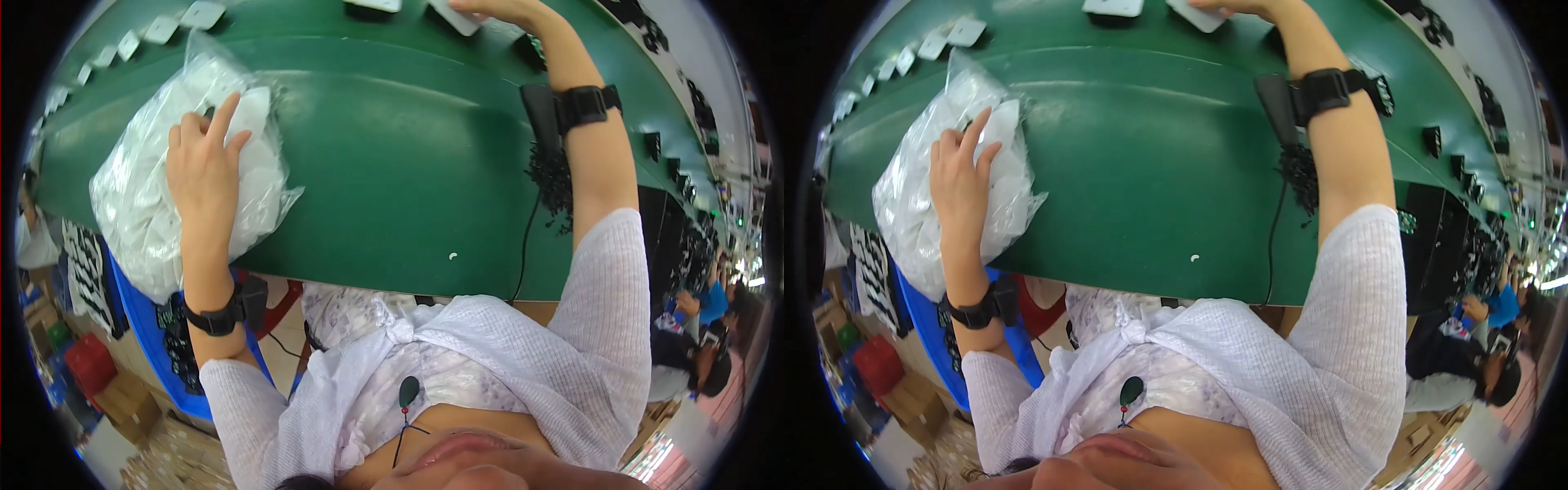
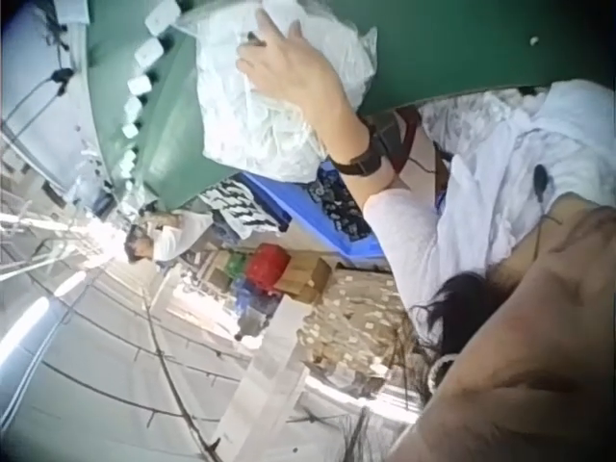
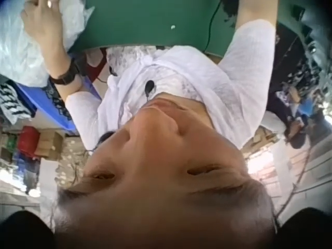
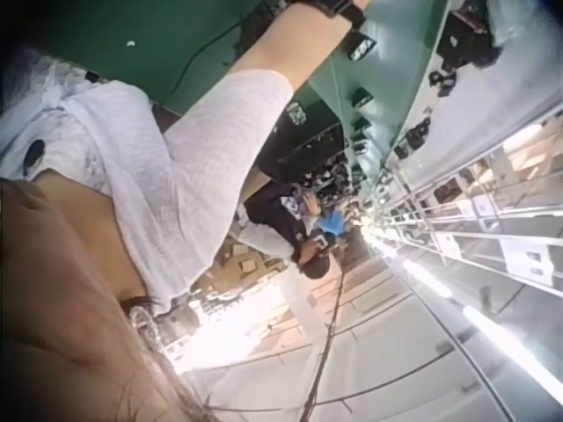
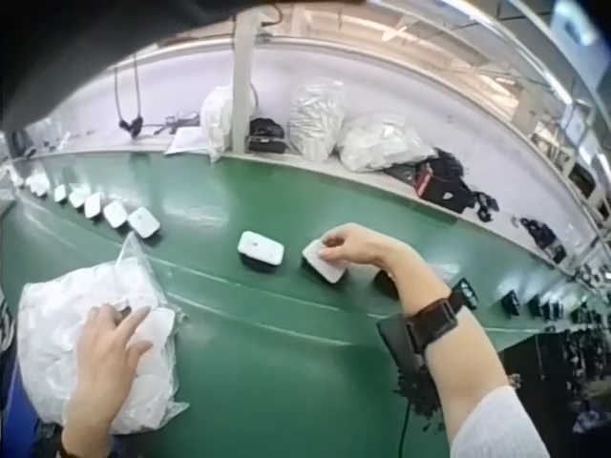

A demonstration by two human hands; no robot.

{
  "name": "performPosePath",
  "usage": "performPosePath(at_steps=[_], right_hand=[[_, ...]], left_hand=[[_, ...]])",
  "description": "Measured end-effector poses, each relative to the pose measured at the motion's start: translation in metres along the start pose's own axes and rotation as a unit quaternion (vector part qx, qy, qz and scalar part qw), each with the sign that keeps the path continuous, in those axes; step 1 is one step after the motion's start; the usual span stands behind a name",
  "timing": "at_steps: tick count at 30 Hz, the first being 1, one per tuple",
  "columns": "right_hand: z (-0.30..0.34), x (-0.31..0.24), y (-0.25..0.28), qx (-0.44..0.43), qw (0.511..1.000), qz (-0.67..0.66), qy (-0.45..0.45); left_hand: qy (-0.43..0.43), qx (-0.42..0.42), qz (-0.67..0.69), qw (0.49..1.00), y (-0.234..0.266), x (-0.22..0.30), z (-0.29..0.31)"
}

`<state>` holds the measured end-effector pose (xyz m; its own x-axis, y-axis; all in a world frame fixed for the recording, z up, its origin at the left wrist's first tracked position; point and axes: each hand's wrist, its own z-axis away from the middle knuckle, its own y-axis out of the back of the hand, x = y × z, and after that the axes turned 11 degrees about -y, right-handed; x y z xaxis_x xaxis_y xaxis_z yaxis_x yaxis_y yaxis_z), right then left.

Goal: The person assembles electronic devices by picking up a white plastic base, inserting a small black component, and pressing a black plastic housing onto the base. They then fit a circuit board into the housing and place the unit onto the green work surface.

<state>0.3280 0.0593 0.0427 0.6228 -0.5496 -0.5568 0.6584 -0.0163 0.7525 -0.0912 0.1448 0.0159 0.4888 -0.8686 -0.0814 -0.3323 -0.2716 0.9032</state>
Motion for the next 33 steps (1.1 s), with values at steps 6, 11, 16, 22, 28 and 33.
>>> performPosePath(at_steps=[6,11,16,22,28,33], right_hand=[[0.03,-0.001,0.008,0.212,0.974,0.032,0.078],[0.137,0.003,0.008,0.231,0.969,0.084,0.033],[0.215,0.048,-0.029,0.282,0.944,0.164,-0.051],[0.244,0.097,-0.092,0.348,0.92,0.175,-0.036],[0.225,0.095,-0.12,0.395,0.901,0.179,0.005],[0.22,0.095,-0.12,0.419,0.886,0.197,0.0]], left_hand=[[-0.015,-0.039,-0.027,0.999,-0.006,0.009,-0.009],[0.078,-0.16,-0.042,0.983,-0.007,-0.002,-0.012],[0.096,-0.099,-0.036,0.99,-0.008,-0.018,-0.007],[0.071,0.08,0.145,0.984,0.018,0.009,-0.021],[0.087,0.083,0.501,0.857,-0.005,0.066,-0.03],[0.035,0.01,0.639,0.768,-0.009,0.126,-0.034]])
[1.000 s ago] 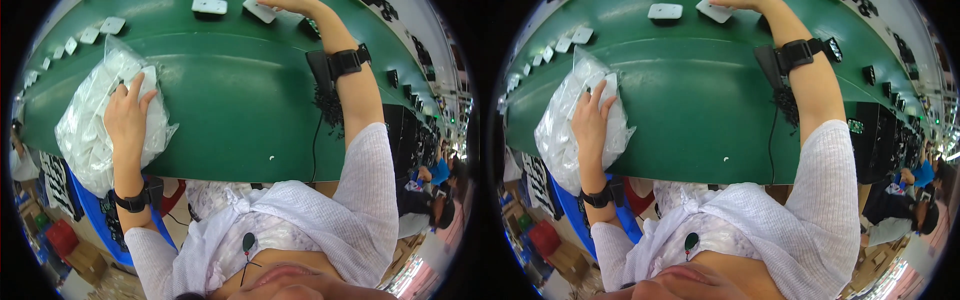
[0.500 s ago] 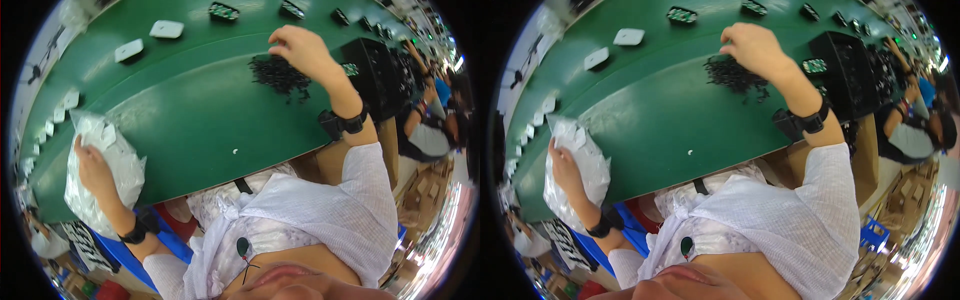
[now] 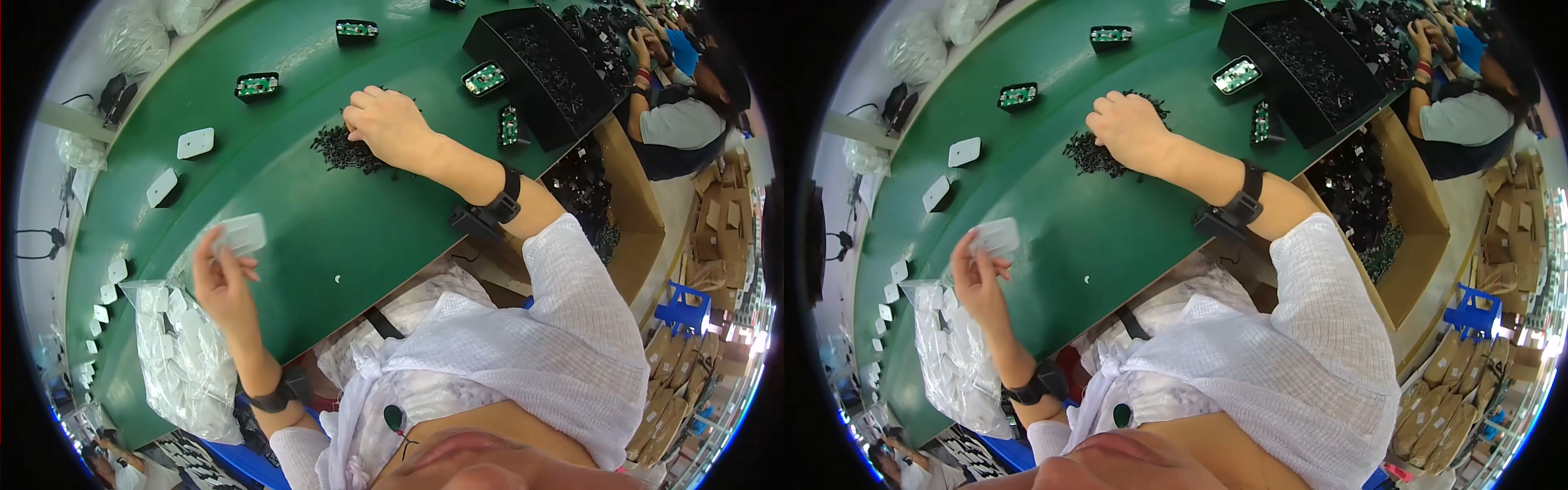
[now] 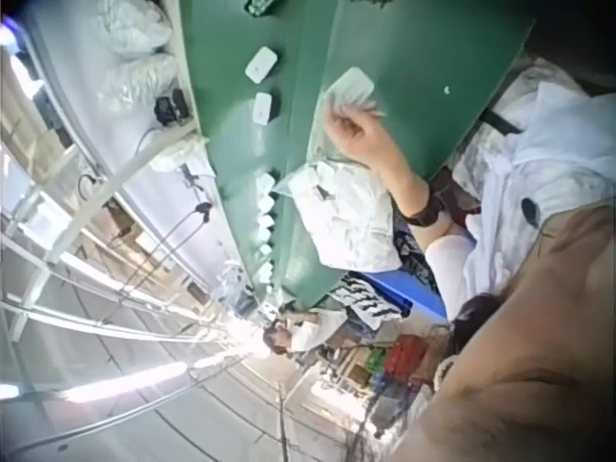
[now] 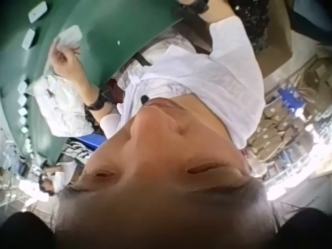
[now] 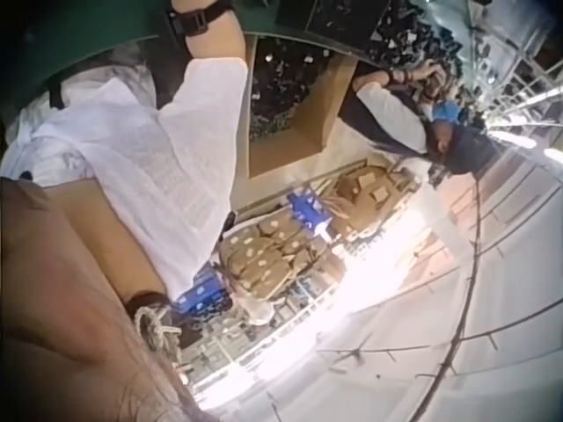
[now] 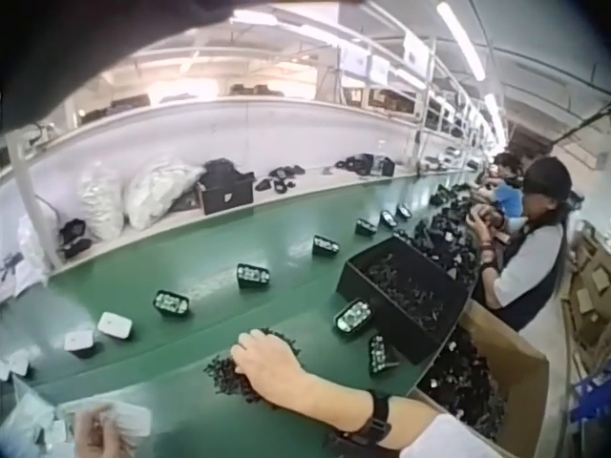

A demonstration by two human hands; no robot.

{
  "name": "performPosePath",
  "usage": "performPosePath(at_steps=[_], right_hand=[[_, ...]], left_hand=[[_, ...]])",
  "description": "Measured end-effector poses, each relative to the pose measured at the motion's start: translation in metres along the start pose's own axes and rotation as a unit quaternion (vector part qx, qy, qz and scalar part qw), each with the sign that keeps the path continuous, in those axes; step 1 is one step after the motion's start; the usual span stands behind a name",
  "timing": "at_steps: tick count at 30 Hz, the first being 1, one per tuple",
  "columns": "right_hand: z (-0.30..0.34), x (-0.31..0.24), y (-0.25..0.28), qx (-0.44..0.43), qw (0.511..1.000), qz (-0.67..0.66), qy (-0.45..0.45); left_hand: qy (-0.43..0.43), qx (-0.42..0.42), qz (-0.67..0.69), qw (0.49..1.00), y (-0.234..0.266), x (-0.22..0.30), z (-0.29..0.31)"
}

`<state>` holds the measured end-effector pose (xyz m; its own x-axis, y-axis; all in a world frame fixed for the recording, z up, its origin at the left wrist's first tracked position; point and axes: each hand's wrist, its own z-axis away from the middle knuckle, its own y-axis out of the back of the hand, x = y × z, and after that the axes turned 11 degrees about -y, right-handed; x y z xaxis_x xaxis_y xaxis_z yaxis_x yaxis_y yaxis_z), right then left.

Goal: The person assembles electronic devices by picking up a white plastic base, inserting a small black component, and pressing a black plastic housing onto the base. They then fit a circuit board into the housing and place the unit onto the green work surface.

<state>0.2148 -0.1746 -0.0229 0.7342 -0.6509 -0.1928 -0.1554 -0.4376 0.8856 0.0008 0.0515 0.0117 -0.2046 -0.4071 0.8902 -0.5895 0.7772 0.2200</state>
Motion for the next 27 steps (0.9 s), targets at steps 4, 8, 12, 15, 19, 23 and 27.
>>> performPosePath(at_steps=[4,8,12,15,19,23,27], right_hand=[[0.0,-0.003,0.005,0.047,0.998,-0.018,-0.039],[-0.008,-0.024,0.017,0.019,0.959,-0.257,-0.116],[-0.011,-0.056,0.022,-0.043,0.894,-0.44,-0.076],[-0.01,-0.069,0.008,-0.006,0.94,-0.341,0.027],[-0.011,-0.079,0.014,-0.081,0.911,-0.4,-0.061],[-0.001,-0.097,0.008,0.071,0.891,-0.446,-0.038],[0.009,-0.122,0.021,-0.035,0.794,-0.598,-0.1]], left_hand=[[-0.028,-0.055,0.011,0.998,-0.027,-0.001,-0.003],[-0.046,-0.057,-0.006,0.997,-0.037,0.001,0.0],[-0.025,-0.058,-0.003,0.998,-0.043,0.0,0.004],[-0.016,-0.052,-0.015,0.998,-0.043,-0.004,0.009],[-0.004,-0.055,-0.027,0.998,-0.038,-0.011,0.014],[-0.015,-0.028,-0.038,0.999,-0.043,-0.006,0.015],[-0.023,-0.001,-0.063,0.998,-0.047,0.004,0.019]])
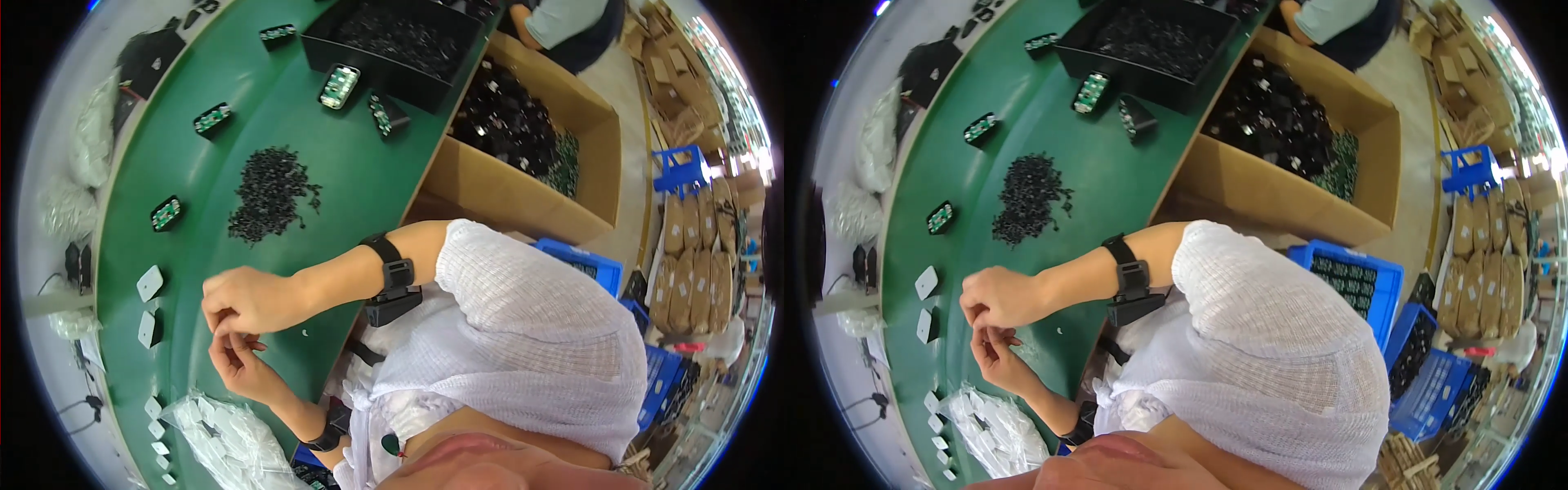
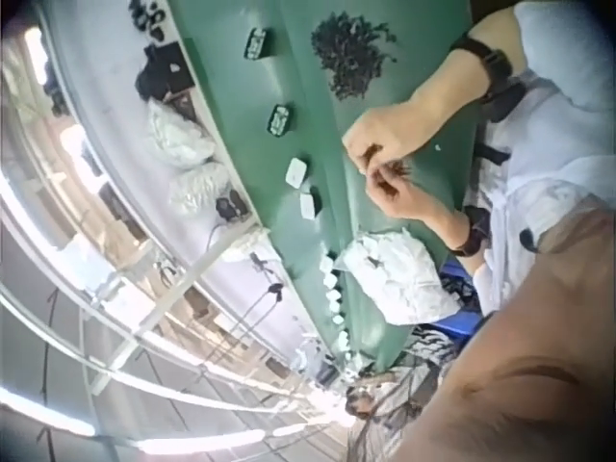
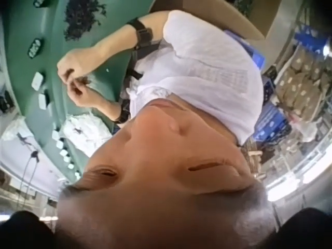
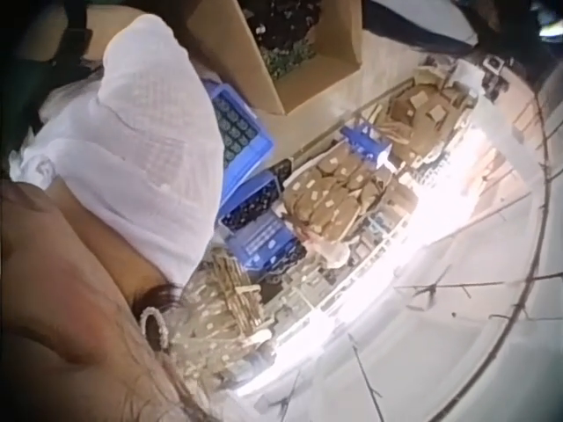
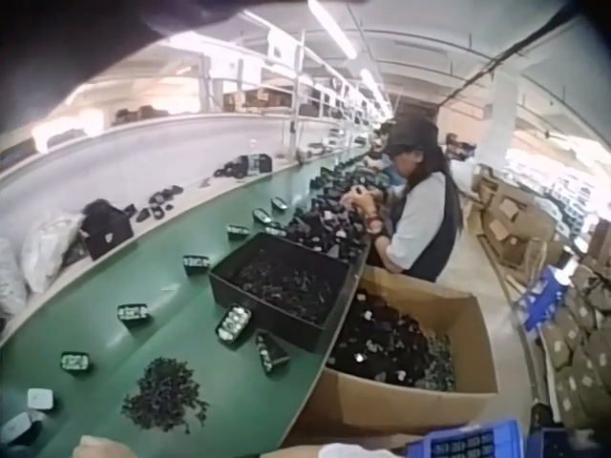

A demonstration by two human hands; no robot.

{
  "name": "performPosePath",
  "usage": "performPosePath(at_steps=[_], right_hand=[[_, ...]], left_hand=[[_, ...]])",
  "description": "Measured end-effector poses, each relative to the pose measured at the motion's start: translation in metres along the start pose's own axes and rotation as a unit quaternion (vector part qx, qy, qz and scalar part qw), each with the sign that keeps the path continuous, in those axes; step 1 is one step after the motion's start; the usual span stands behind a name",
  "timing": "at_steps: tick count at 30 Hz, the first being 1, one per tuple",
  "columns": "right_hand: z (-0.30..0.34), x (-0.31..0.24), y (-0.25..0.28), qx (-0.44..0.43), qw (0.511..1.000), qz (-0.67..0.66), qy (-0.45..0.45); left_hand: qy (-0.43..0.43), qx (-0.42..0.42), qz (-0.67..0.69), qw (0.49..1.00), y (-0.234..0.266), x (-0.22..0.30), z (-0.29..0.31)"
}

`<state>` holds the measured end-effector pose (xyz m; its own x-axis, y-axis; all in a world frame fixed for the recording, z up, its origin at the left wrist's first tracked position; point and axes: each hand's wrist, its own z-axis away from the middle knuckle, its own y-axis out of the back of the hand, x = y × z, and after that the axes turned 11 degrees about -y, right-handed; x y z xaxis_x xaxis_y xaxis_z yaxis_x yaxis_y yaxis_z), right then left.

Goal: The person assembles electronic devices by picking up a white plastic base, inserting a small black component, and pressing a black plastic housing onto the base. They then fit a circuit board into the housing and place the unit onto the green work surface.

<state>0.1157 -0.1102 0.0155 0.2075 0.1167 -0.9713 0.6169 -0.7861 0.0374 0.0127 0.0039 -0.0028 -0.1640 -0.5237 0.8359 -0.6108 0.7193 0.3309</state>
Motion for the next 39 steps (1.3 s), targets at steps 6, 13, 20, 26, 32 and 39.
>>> performPosePath(at_steps=[6,13,20,26,32,39], right_hand=[[0.016,0.006,0.0,0.01,0.997,-0.057,-0.044],[0.026,0.006,0.001,-0.007,0.995,-0.078,-0.055],[0.037,-0.008,0.027,-0.049,0.987,-0.028,-0.151],[0.042,-0.009,0.021,-0.018,0.991,0.107,-0.081],[0.047,0.001,0.006,0.032,0.993,0.109,-0.027],[0.048,0.01,0.004,0.045,0.981,0.18,0.052]], left_hand=[[-0.035,-0.003,-0.01,0.999,-0.002,0.014,0.004],[-0.083,-0.027,-0.03,0.996,0.011,0.009,0.017],[-0.084,-0.048,-0.019,0.995,-0.006,0.03,0.022],[0.071,0.03,0.234,0.969,-0.006,0.036,0.025],[0.162,0.012,0.315,0.935,-0.002,0.029,0.034],[0.153,0.029,0.347,0.925,-0.003,0.026,0.039]])
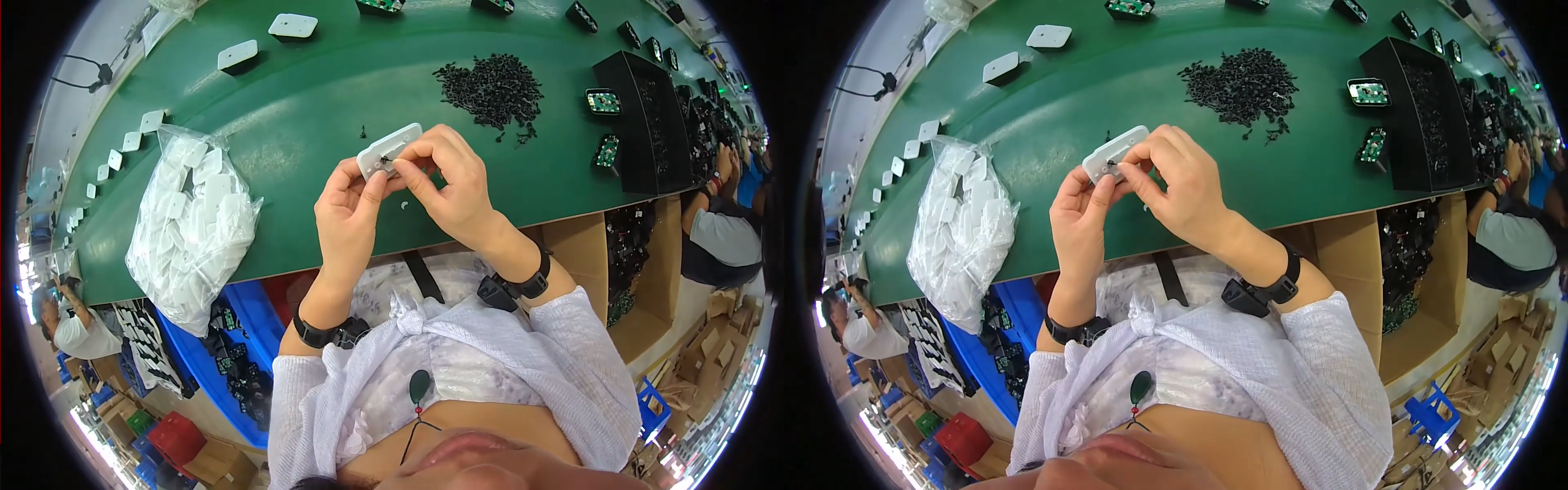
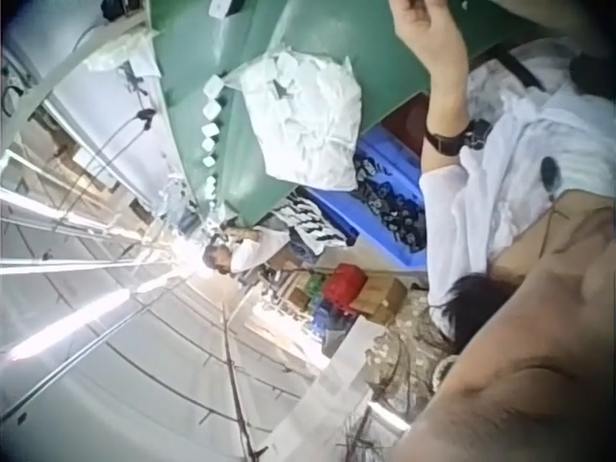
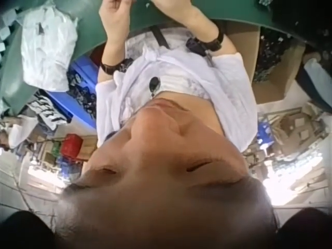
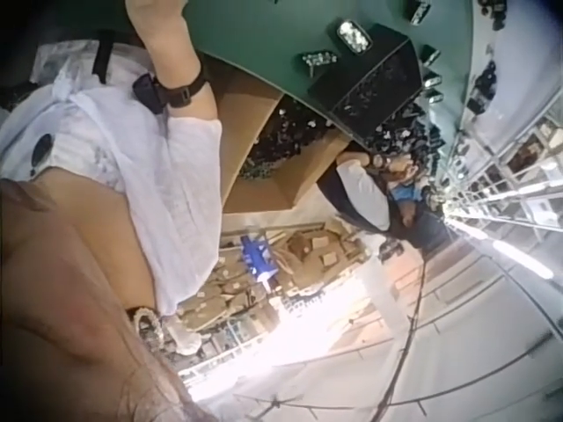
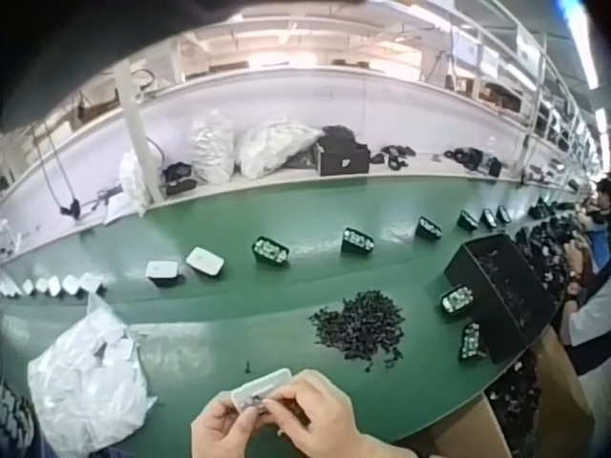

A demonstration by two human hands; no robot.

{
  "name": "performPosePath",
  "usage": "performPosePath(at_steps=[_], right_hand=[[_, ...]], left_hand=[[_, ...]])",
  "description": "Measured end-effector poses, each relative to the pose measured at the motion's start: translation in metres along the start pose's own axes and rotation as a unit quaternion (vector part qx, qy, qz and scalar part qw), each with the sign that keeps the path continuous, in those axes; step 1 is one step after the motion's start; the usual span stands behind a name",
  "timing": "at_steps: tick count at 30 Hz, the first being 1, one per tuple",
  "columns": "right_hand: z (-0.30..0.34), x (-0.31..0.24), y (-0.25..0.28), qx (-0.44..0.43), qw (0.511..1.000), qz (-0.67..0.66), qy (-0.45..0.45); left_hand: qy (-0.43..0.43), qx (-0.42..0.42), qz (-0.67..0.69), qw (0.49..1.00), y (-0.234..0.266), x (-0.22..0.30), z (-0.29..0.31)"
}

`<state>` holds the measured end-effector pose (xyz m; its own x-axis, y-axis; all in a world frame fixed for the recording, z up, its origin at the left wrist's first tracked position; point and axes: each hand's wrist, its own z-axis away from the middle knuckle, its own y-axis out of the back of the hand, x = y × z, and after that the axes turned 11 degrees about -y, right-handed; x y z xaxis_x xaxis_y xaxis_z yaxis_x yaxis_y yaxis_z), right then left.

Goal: The person assembles electronic devices by picking up a white plastic base, inserting a small black component, and pressing a black plastic housing onto the base. They then fit a circuit board into the housing and place the unit onto the green work surface.

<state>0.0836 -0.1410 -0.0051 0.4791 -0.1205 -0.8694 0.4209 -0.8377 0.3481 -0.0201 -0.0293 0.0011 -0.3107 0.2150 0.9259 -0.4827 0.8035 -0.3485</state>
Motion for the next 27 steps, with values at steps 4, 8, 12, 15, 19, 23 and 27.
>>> performPosePath(at_steps=[4,8,12,15,19,23,27], right_hand=[[-0.005,-0.006,0.007,-0.044,0.999,0.006,-0.026],[-0.01,-0.01,0.01,-0.092,0.994,-0.009,-0.066],[-0.012,-0.01,0.009,-0.144,0.958,-0.138,-0.207],[-0.003,-0.007,-0.005,-0.131,0.943,-0.207,-0.224],[0.006,0.005,-0.009,-0.082,0.993,-0.041,-0.072],[-0.004,-0.006,0.003,0.032,0.999,-0.011,-0.035],[-0.01,0.0,0.008,-0.113,0.991,-0.001,-0.069]], left_hand=[[-0.003,0.008,-0.006,1.0,0.0,-0.002,0.0],[-0.064,0.013,-0.039,0.997,0.002,-0.009,0.001],[-0.15,-0.014,-0.128,0.98,0.001,-0.008,-0.001],[-0.162,-0.02,-0.164,0.973,0.007,-0.012,-0.001],[-0.122,0.0,-0.09,0.988,0.012,-0.016,-0.001],[-0.014,0.006,-0.023,1.0,0.012,-0.005,-0.002],[-0.001,-0.018,-0.012,1.0,0.014,-0.005,-0.004]])
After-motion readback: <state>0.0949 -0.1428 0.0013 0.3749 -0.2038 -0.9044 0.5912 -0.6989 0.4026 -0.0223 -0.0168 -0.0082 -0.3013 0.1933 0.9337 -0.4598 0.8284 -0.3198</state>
